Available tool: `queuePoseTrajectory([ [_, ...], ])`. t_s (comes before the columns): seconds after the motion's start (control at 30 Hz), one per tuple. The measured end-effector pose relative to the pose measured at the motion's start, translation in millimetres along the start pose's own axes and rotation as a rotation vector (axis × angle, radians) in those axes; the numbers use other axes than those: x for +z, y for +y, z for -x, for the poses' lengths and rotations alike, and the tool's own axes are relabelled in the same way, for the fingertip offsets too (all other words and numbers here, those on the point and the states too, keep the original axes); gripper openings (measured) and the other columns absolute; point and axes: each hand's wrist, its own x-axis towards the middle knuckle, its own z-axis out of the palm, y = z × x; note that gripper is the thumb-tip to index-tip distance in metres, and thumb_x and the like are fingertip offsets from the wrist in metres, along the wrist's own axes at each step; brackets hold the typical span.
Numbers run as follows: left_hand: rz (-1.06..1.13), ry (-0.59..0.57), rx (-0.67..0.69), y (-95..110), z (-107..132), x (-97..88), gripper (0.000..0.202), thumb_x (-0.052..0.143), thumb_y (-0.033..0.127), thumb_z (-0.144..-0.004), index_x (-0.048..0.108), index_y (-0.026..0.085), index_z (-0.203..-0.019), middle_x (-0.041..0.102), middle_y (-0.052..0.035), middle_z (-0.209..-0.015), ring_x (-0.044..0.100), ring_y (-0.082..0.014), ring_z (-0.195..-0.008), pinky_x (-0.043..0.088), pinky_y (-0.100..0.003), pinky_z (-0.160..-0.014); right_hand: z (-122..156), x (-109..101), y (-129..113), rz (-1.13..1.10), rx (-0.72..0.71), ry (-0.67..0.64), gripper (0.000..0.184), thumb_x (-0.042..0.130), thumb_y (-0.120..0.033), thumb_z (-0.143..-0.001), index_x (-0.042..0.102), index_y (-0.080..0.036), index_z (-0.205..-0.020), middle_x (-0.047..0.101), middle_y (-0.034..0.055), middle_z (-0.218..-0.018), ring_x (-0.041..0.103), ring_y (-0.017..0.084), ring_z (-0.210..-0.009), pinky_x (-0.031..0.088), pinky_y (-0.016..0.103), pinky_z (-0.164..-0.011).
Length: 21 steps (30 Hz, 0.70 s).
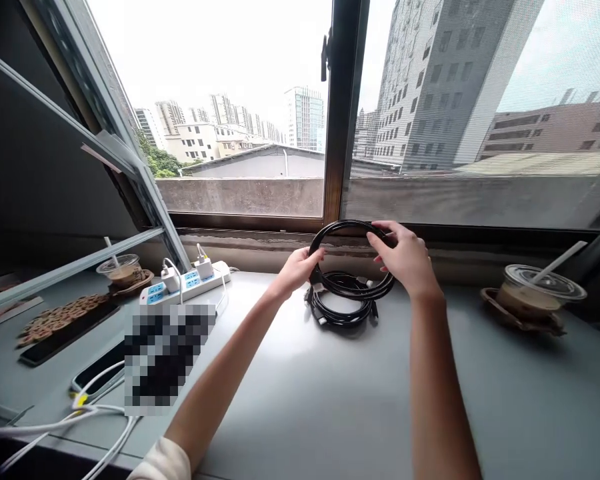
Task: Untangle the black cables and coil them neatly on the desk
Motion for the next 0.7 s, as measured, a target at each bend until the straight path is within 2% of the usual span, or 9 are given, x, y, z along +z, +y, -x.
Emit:
queuePoseTrajectory([
  [0.07, -0.057, -0.006, -0.036, -9.4, -6.1, 1.0, 0.015, 0.044, 0.029, -0.086, 0.049, 0.015, -0.081, 0.048, 0.0023, -0.065, 0.051, -0.0084, -0.049, 0.041, -0.018, -0.04, -5.6, 6.2, 10.7, 0.009, 0.1, -0.144, 0.04, 0.058, -0.035, -0.08, 0.056, -0.023, -0.118, 0.066, 0.0047, -0.092, 0.064, 0.012, -0.058, 0.053, 0.02, -0.045],
  [0.13, -0.129, -0.051, -0.077, -21.0, -11.8, 2.9, 0.016, 0.044, 0.028, -0.085, 0.05, 0.015, -0.092, 0.054, 0.0005, -0.071, 0.055, -0.0105, -0.047, 0.045, -0.022, -0.042, -12.0, 14.6, 25.7, 0.04, 0.178, -0.213, 0.035, 0.06, -0.028, -0.079, 0.059, -0.017, -0.112, 0.068, 0.0065, -0.085, 0.066, 0.014, -0.062, 0.052, 0.02, -0.045],
  [0.2, -0.225, -0.091, -0.111, -33.8, -16.3, 5.5, 0.022, 0.044, 0.028, -0.084, 0.05, 0.016, -0.102, 0.061, -0.002, -0.078, 0.058, -0.0124, -0.046, 0.048, -0.026, -0.049, -17.8, 24.5, 42.6, 0.106, 0.249, -0.253, 0.03, 0.065, -0.023, -0.076, 0.062, -0.015, -0.105, 0.068, 0.0063, -0.08, 0.065, 0.016, -0.067, 0.052, 0.021, -0.048],
  [0.3, -0.4, -0.106, -0.159, -53.5, -21.1, 9.7, 0.034, 0.045, 0.027, -0.083, 0.048, 0.018, -0.116, 0.067, -0.006, -0.093, 0.062, -0.0144, -0.049, 0.051, -0.031, -0.063, -23.5, 40.3, 65.3, 0.202, 0.329, -0.297, 0.023, 0.062, -0.026, -0.082, 0.062, -0.014, -0.101, 0.065, 0.0051, -0.089, 0.063, 0.014, -0.077, 0.054, 0.027, -0.063],
  [0.4, -0.566, -0.094, -0.213, -71.1, -24.5, 12.3, 0.039, 0.046, 0.022, -0.081, 0.047, 0.018, -0.12, 0.067, -0.0092, -0.103, 0.066, -0.0178, -0.06, 0.048, -0.036, -0.077, -24.8, 54.9, 79.4, 0.23, 0.357, -0.353, 0.024, 0.055, -0.03, -0.087, 0.059, -0.014, -0.105, 0.061, 0.0057, -0.101, 0.06, 0.014, -0.084, 0.053, 0.031, -0.072],
  [0.5, -0.663, -0.088, -0.222, -82.3, -27.2, 12.8, 0.038, 0.045, 0.022, -0.081, 0.049, 0.018, -0.118, 0.065, -0.0108, -0.111, 0.068, -0.0204, -0.069, 0.045, -0.038, -0.083, -24.6, 63.0, 83.6, 0.244, 0.355, -0.386, 0.026, 0.054, -0.031, -0.088, 0.058, -0.014, -0.107, 0.06, 0.0062, -0.104, 0.06, 0.014, -0.086, 0.053, 0.032, -0.073],
  [0.6, -0.694, -0.081, -0.194, -85.4, -28.8, 13.7, 0.037, 0.042, 0.023, -0.081, 0.051, 0.019, -0.117, 0.065, -0.0097, -0.111, 0.068, -0.0215, -0.075, 0.046, -0.036, -0.081, -26.5, 61.8, 79.5, 0.288, 0.344, -0.376, 0.025, 0.054, -0.031, -0.088, 0.058, -0.014, -0.106, 0.06, 0.0062, -0.103, 0.06, 0.015, -0.086, 0.053, 0.032, -0.074],
  [0.7, -0.704, -0.033, -0.152, -84.1, -29.4, 16.3, 0.04, 0.04, 0.025, -0.082, 0.049, 0.02, -0.12, 0.063, -0.0088, -0.116, 0.065, -0.0235, -0.093, 0.045, -0.033, -0.081, -29.9, 56.6, 73.2, 0.35, 0.314, -0.321, 0.025, 0.054, -0.032, -0.088, 0.059, -0.016, -0.107, 0.06, 0.0065, -0.108, 0.058, 0.017, -0.094, 0.05, 0.036, -0.082],
])
